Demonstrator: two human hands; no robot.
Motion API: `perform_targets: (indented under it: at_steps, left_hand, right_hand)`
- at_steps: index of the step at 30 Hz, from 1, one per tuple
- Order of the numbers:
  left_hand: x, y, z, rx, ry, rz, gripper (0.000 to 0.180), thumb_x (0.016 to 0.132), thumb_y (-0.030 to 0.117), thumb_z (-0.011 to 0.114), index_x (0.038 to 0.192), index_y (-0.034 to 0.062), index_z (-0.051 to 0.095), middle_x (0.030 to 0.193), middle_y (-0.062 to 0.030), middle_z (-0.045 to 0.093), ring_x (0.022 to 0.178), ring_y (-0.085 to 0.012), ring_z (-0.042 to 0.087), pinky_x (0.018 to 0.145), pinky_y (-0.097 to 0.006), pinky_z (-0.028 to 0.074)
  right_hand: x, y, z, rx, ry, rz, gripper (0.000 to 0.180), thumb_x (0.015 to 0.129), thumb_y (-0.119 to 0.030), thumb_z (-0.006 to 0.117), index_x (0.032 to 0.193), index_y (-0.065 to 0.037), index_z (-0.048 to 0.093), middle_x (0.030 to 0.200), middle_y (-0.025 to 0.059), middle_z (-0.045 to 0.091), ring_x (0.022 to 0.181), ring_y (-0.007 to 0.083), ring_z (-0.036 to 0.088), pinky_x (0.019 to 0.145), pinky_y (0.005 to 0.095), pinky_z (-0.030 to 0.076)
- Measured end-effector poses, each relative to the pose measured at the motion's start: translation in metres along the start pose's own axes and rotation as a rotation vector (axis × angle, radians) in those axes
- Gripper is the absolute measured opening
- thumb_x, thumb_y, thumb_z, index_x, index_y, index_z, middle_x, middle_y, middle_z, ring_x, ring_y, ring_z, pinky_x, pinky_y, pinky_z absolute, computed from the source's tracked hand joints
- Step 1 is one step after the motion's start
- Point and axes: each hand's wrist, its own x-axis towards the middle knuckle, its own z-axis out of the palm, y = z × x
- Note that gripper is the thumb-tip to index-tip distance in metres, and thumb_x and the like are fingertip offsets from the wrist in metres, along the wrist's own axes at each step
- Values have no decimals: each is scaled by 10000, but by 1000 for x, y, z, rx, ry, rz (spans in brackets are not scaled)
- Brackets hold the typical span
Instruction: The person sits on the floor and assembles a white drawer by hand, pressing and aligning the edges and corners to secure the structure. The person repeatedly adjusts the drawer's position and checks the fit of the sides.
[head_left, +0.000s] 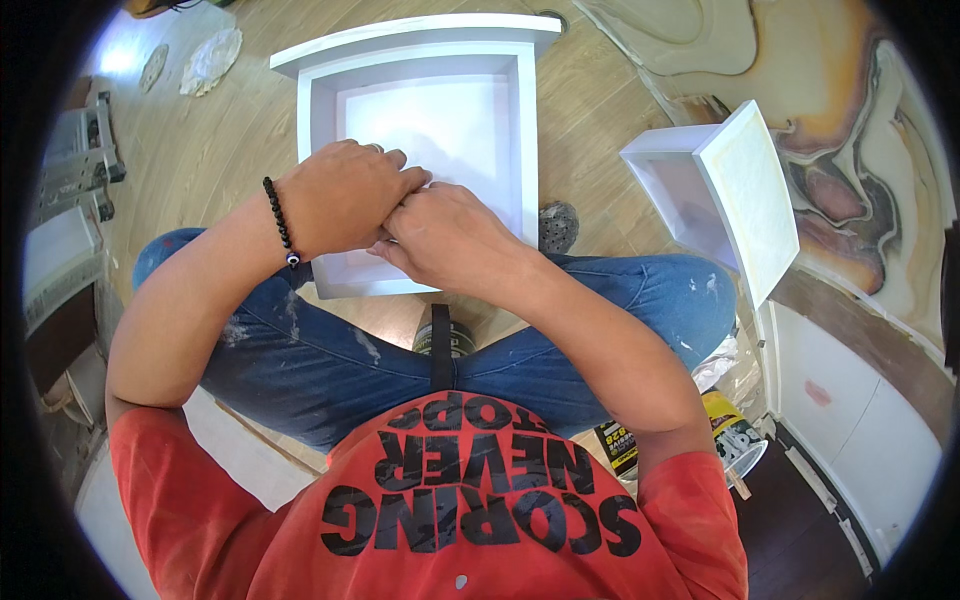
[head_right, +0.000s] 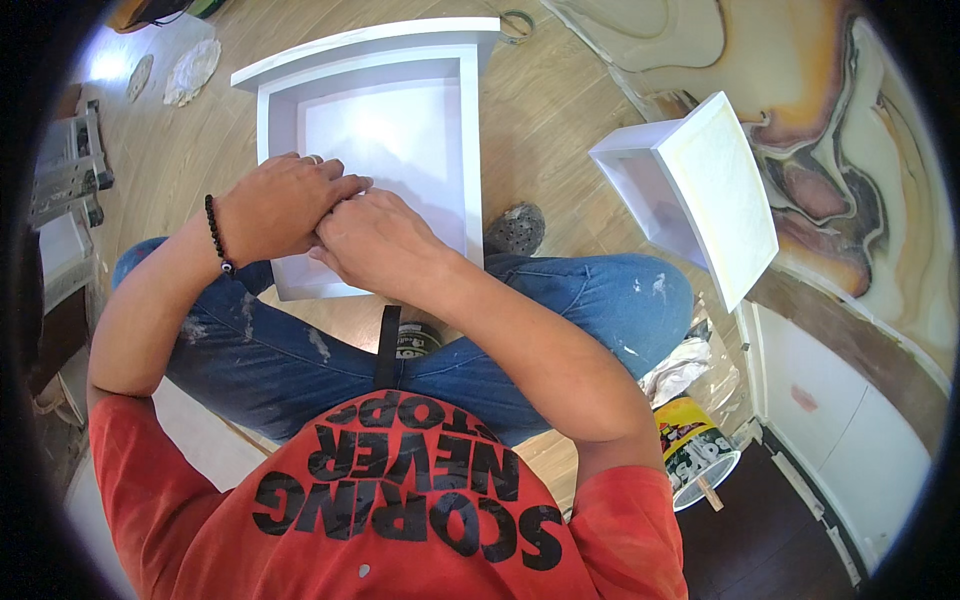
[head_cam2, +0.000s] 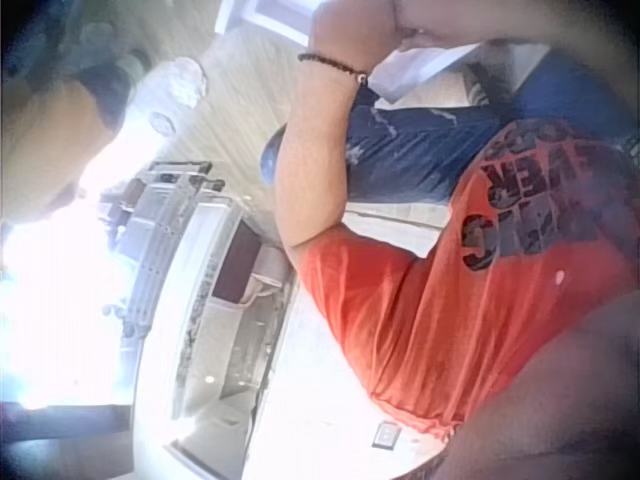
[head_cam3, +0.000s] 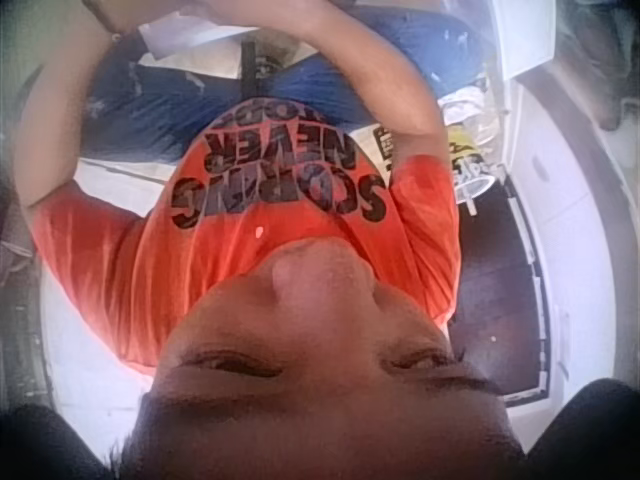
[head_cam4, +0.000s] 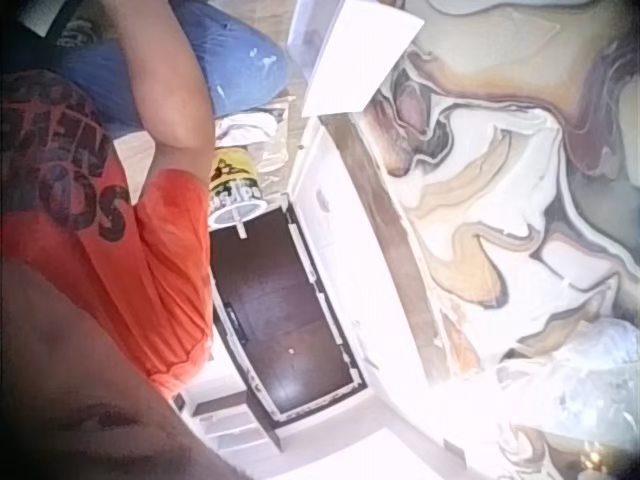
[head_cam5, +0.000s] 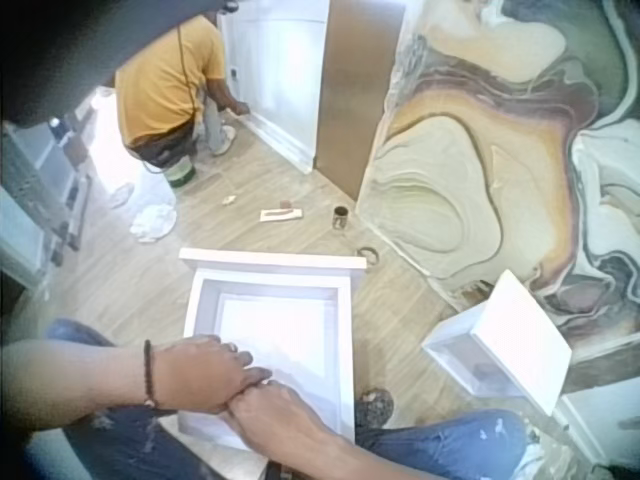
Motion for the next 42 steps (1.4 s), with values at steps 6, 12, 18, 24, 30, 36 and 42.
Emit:
perform_targets:
  at_steps: [6, 12, 18, 24, 30, 36, 42]
  left_hand:
    - [-1, 1, -3, 29, 18, -5, 629, 784, 264, 861, 1352, 96, 647, 1140, -118, 719, 1079, -292, 709, 948, -402, 548]
    - [-1, 0, -1, 12, 30, 8, 637, 772, 249, 859, 1354, 98, 649, 1120, -115, 715, 1055, -299, 711, 931, -405, 553]
    - [-1, 0, -1, 2, 30, 7, 676, 753, 216, 858, 1380, 102, 634, 1101, -106, 705, 1041, -307, 705, 925, -412, 552]
    - [-2, 0, -2, 0, 28, 11, 701, 746, 218, 869, 1391, 102, 621, 1118, -107, 701, 1056, -305, 699, 934, -412, 550]
    - [0, 1, -3, 6, 2, -4, 698, 748, 219, 867, 1390, 102, 619, 1131, -106, 700, 1069, -302, 695, 941, -413, 544]
    - [-1, 0, 0, 11, 17, 1, 683, 759, 212, 863, 1389, 106, 621, 1131, -104, 702, 1069, -302, 696, 945, -411, 545]
    - [1, 1, -1, 13, -7, -5, 683, 761, 211, 863, 1390, 105, 619, 1127, -104, 703, 1068, -302, 698, 950, -412, 545]
  right_hand:
    - [1, 1, 0, 19, 39, -21, 235, 935, -256, 727, 935, -22, 734, 827, 169, 718, 813, 359, 707, 781, 470, 562]
    - [1, -1, -2, 24, 13, -11, 238, 940, -251, 722, 936, -14, 732, 833, 177, 719, 822, 360, 711, 791, 468, 566]
    - [0, 1, 0, 19, 23, -17, 245, 937, -256, 726, 928, -12, 735, 810, 171, 718, 806, 359, 711, 791, 464, 567]
    - [0, 0, -2, 18, 13, -9, 249, 933, -259, 730, 916, -11, 736, 804, 171, 718, 806, 355, 713, 790, 459, 567]
    - [0, 1, 1, 1, 28, -20, 246, 929, -261, 733, 907, -15, 734, 802, 167, 716, 802, 353, 709, 784, 459, 565]
    - [-1, 1, 1, 9, 36, -24, 246, 928, -262, 734, 907, -17, 734, 803, 165, 715, 802, 353, 707, 782, 461, 563]
    - [-1, 1, -1, 3, 28, -18, 249, 929, -260, 733, 915, -11, 737, 797, 169, 715, 798, 352, 711, 783, 456, 568]
